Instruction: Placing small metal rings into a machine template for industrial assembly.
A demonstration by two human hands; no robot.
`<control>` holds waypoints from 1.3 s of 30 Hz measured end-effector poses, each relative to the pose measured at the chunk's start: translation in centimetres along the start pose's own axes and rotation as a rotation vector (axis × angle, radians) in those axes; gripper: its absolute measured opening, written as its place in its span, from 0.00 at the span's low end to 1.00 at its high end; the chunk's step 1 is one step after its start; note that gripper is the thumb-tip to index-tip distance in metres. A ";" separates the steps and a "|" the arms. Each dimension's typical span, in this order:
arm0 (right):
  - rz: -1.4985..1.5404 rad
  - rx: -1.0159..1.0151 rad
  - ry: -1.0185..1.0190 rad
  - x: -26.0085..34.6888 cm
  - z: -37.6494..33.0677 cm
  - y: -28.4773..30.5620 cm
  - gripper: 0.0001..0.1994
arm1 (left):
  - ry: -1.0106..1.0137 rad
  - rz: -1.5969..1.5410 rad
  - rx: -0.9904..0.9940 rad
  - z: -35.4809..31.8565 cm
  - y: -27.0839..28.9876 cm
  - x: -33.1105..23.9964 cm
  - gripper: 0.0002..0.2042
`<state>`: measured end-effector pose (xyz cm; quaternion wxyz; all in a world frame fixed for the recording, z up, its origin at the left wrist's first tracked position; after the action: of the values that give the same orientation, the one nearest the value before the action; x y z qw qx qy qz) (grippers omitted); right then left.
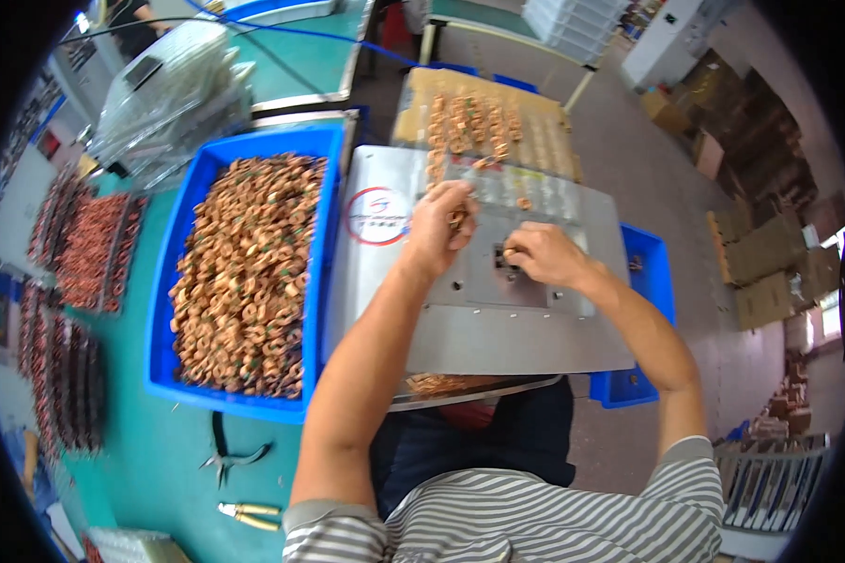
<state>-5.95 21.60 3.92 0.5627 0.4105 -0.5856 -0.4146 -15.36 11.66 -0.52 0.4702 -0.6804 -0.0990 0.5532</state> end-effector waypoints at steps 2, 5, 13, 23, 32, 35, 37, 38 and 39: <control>-0.006 -0.015 -0.029 0.2 -0.6 0.0 0.05 | 0.005 0.013 0.041 0.0 -0.4 0.1 0.08; -0.021 -0.023 -0.076 0.3 -0.4 -0.9 0.06 | 0.025 -0.008 0.046 -0.2 -0.5 0.2 0.08; -0.026 -0.043 -0.075 -0.9 -1.1 -0.8 0.05 | 0.003 0.038 0.038 0.2 -1.0 0.7 0.08; 0.180 -0.118 -0.130 -1.8 -0.4 1.7 0.07 | -0.400 0.914 0.228 -1.4 -2.5 -1.6 0.15; -0.021 -0.291 -0.679 -9.6 1.8 5.6 0.15 | -0.522 1.574 0.727 -5.0 -8.3 3.1 0.11; 0.038 -0.330 -0.653 -9.9 2.0 5.7 0.16 | -0.516 1.632 0.771 -4.8 -9.0 3.5 0.09; 0.098 -0.409 -0.650 -11.4 -0.1 7.5 0.15 | -0.604 1.575 0.813 -4.7 -10.9 4.5 0.10; 0.111 -0.401 -0.667 -13.0 -0.3 7.5 0.15 | -0.609 1.526 0.850 -4.5 -11.7 5.1 0.10; 0.138 -0.404 -0.677 -12.0 -0.3 7.7 0.15 | -0.560 1.428 0.791 -3.9 -11.0 5.5 0.10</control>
<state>-5.37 35.41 7.41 0.4338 0.0917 -0.6708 -0.5945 -5.82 19.14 3.84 0.1707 -0.2045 0.4403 0.8574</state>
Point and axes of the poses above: each hand's wrist, its own z-axis towards the middle knuckle, its own y-axis out of the back of the hand, x = y × z, the point moved 9 cm from there along z, towards the middle knuckle, and after that the axes turned 15 degrees about -y, right-handed, at the moved point
